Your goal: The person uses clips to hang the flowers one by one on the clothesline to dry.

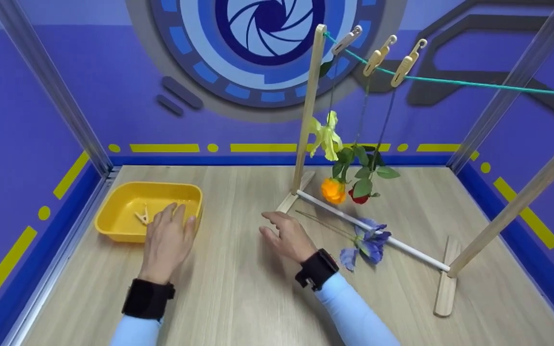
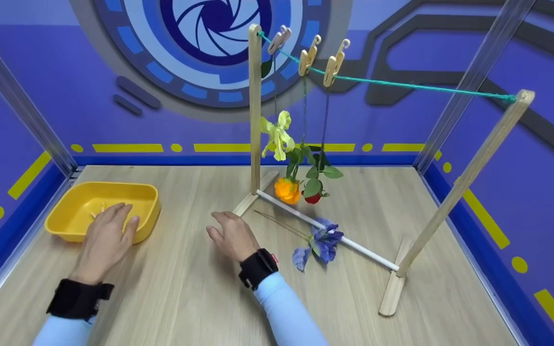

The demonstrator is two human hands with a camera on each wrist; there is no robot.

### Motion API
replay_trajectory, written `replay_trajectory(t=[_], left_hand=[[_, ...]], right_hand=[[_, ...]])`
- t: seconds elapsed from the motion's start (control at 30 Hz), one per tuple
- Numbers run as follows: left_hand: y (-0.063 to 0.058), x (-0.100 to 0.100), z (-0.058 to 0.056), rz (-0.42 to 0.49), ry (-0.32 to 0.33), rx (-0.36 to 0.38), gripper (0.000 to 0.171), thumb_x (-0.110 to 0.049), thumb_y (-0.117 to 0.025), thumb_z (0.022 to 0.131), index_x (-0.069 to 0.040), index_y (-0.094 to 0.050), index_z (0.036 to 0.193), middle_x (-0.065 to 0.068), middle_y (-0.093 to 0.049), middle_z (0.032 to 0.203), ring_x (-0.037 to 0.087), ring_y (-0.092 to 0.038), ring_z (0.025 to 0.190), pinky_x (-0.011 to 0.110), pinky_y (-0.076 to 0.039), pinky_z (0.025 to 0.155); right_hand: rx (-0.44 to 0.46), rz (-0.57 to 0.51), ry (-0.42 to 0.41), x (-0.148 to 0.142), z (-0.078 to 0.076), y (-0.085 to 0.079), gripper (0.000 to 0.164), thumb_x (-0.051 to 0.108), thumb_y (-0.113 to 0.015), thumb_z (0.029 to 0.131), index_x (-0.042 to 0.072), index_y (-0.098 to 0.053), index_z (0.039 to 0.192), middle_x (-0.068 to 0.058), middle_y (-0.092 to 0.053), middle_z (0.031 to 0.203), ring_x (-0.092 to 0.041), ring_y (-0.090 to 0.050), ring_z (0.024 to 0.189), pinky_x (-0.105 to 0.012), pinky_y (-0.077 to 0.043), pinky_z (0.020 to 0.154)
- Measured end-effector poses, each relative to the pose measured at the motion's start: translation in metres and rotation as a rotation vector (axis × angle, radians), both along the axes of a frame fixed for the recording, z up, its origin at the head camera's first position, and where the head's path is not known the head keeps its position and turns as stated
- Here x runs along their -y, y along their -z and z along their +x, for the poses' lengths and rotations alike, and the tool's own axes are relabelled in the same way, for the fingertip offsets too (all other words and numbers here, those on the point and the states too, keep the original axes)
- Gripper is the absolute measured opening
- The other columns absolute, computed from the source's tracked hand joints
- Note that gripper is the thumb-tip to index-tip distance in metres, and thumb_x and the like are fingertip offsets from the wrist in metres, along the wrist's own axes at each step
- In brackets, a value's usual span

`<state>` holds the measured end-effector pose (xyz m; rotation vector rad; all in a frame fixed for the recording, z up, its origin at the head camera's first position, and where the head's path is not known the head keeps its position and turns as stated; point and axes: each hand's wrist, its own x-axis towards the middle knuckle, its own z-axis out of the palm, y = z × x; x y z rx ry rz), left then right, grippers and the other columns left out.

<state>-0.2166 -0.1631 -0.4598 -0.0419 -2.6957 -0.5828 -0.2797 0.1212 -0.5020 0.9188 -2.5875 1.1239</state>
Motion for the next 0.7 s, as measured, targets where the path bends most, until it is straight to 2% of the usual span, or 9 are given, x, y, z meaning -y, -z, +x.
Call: replay_trajectory(t=[0.13,0.23,0.33,0.5,0.7], left_hand=[[-0.001,0.018,-0.010,-0.094,-0.023,0.024,0.047,-0.026,-0.054,0.108,0.012,-0.057,0.136,0.037,-0.053,0.139,0.053,-0.051,0.126,0.068,-0.039,0.106],[-0.004,0.033,-0.018,-0.174,-0.029,0.037,0.045,-0.024,-0.057,0.106,0.014,-0.060,0.128,0.038,-0.057,0.130,0.055,-0.055,0.117,0.069,-0.044,0.098],[-0.008,0.050,-0.027,-0.258,-0.036,0.079,0.044,-0.024,-0.059,0.104,0.016,-0.061,0.123,0.039,-0.059,0.123,0.055,-0.058,0.108,0.067,-0.049,0.088],[-0.019,0.075,-0.046,-0.307,-0.060,0.260,0.047,-0.025,-0.053,0.106,0.018,-0.058,0.125,0.042,-0.056,0.124,0.056,-0.055,0.109,0.067,-0.048,0.090],[-0.031,0.097,-0.065,-0.273,-0.077,0.489,0.050,-0.023,-0.050,0.105,0.020,-0.052,0.130,0.044,-0.050,0.126,0.057,-0.051,0.112,0.070,-0.045,0.096]], right_hand=[[0.036,0.006,-0.020,0.011,-0.006,-0.004,0.039,0.020,-0.064,0.103,-0.003,-0.064,0.135,-0.020,-0.068,0.130,-0.033,-0.069,0.108,-0.042,-0.059,0.090],[0.052,0.008,-0.029,0.020,-0.009,-0.008,0.037,0.018,-0.064,0.103,-0.002,-0.065,0.134,-0.019,-0.069,0.129,-0.033,-0.069,0.108,-0.041,-0.059,0.089],[0.069,0.005,-0.044,0.028,-0.012,-0.012,0.035,0.018,-0.063,0.103,-0.002,-0.066,0.132,-0.018,-0.069,0.128,-0.033,-0.070,0.107,-0.039,-0.059,0.088],[0.080,-0.022,-0.072,0.040,-0.015,-0.015,0.032,0.016,-0.063,0.102,-0.001,-0.068,0.129,-0.018,-0.070,0.123,-0.032,-0.071,0.103,-0.034,-0.060,0.085],[0.083,-0.026,-0.087,0.053,-0.016,-0.016,0.030,0.017,-0.063,0.102,0.000,-0.070,0.126,-0.017,-0.072,0.119,-0.025,-0.073,0.098,-0.028,-0.059,0.082]])
